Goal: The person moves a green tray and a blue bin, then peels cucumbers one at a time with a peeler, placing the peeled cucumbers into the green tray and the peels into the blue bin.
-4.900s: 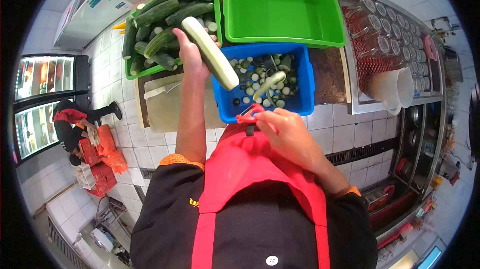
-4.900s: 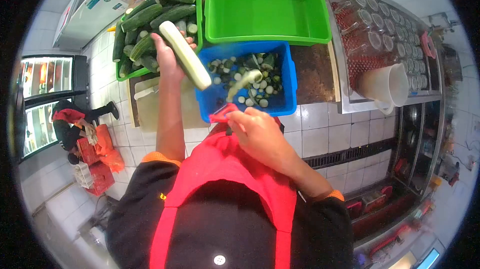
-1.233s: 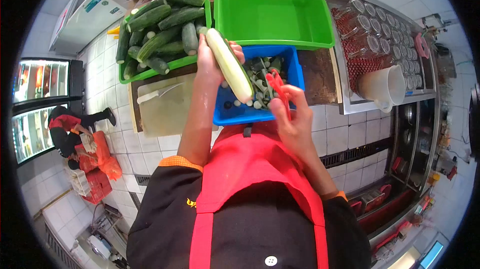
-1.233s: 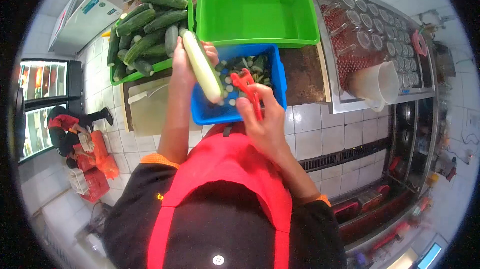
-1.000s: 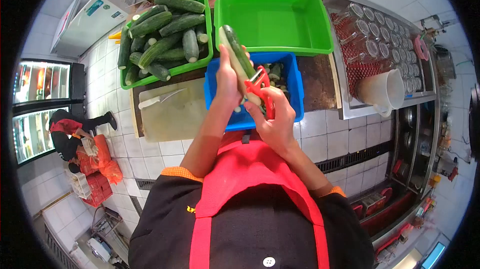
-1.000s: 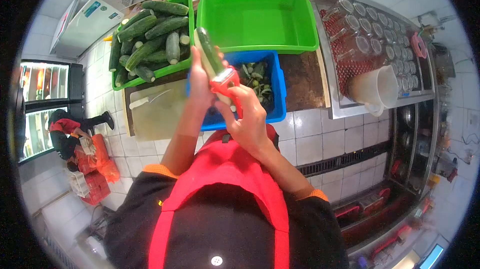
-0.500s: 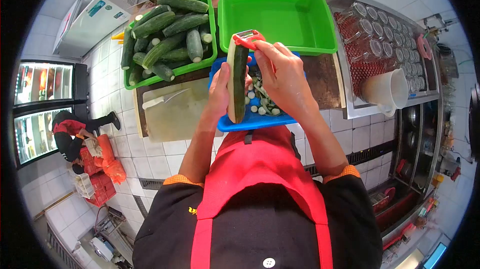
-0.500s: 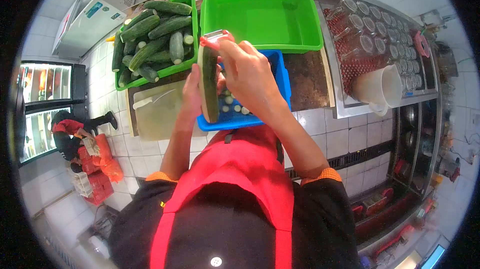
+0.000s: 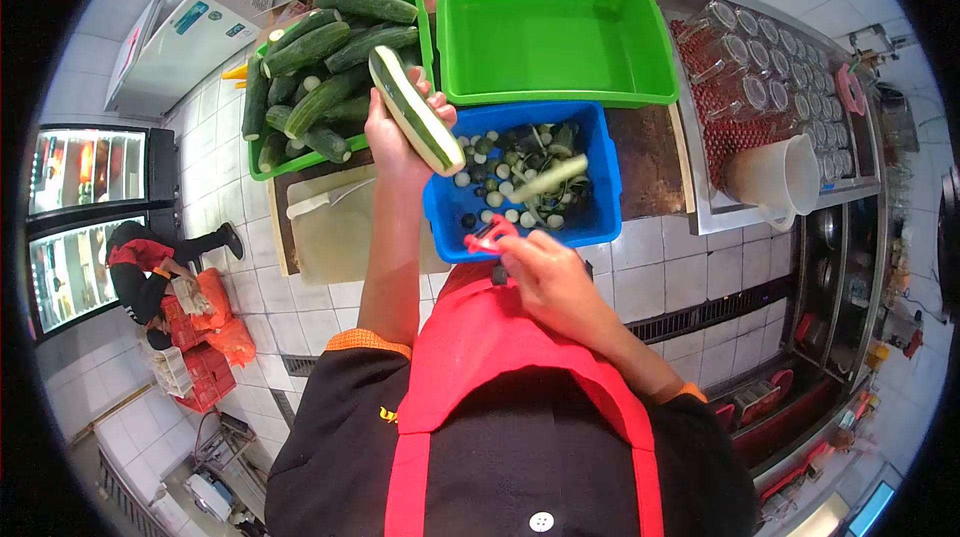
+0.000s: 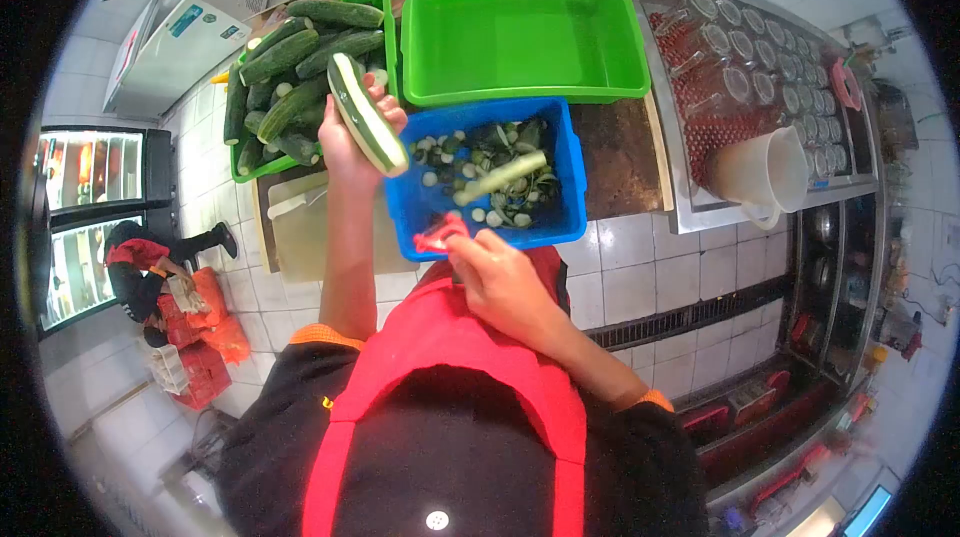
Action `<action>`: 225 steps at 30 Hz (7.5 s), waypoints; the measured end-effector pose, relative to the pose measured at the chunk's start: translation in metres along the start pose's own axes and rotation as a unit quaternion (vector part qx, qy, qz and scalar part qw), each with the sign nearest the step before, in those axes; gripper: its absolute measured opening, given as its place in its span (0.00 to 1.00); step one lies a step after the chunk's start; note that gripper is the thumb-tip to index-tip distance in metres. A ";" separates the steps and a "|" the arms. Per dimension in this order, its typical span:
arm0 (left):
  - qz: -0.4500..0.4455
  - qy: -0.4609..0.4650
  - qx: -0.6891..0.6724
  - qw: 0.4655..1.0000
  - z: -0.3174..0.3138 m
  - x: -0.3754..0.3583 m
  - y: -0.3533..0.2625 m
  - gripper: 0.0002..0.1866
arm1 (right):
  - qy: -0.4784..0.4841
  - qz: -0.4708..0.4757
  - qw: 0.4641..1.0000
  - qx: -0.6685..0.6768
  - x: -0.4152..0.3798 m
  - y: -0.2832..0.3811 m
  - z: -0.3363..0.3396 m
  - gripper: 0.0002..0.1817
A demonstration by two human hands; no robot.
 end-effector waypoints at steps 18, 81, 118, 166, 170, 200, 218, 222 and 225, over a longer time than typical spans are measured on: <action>-0.021 -0.061 0.406 0.912 -0.006 -0.029 0.047 0.26 | -0.078 0.085 0.986 -0.120 0.103 0.003 0.045 0.04; 0.014 -0.089 0.274 0.957 -0.023 -0.031 0.038 0.27 | -0.109 0.065 0.988 -0.090 0.073 0.005 0.054 0.06; -0.026 -0.137 0.368 0.919 -0.005 0.026 0.044 0.26 | -0.098 -0.023 0.995 -0.018 0.027 0.018 0.053 0.07; -0.065 -0.481 0.851 0.201 -0.002 -0.042 -0.168 0.30 | 0.075 -0.111 0.987 -0.088 -0.013 -0.070 0.004 0.10; -0.044 -0.415 0.816 0.401 -0.033 -0.109 -0.188 0.28 | 0.080 -0.156 0.984 -0.028 -0.013 -0.052 0.013 0.10; -0.078 -0.066 0.332 0.938 -0.046 -0.049 0.036 0.29 | -0.128 0.089 0.971 -0.182 0.104 0.047 0.027 0.12; 0.052 -0.097 0.352 0.929 -0.032 -0.039 0.061 0.29 | -0.156 0.099 0.966 -0.183 0.084 0.015 0.063 0.11; 0.022 -0.063 0.404 0.912 -0.045 -0.044 0.062 0.27 | -0.151 0.104 0.968 -0.173 0.103 0.015 0.062 0.10; 0.000 -0.126 0.391 0.912 -0.049 -0.044 0.056 0.28 | -0.091 0.075 0.984 -0.137 0.092 0.017 0.045 0.07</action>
Point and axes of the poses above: each hand's wrist, its own x-axis towards the middle knuckle, its own z-axis out of the back of the hand, y = z × x, the point moved 3 cm from there along x, towards the middle knuckle, and after that the axes turned 15 degrees about z, right-handed, at the moved point
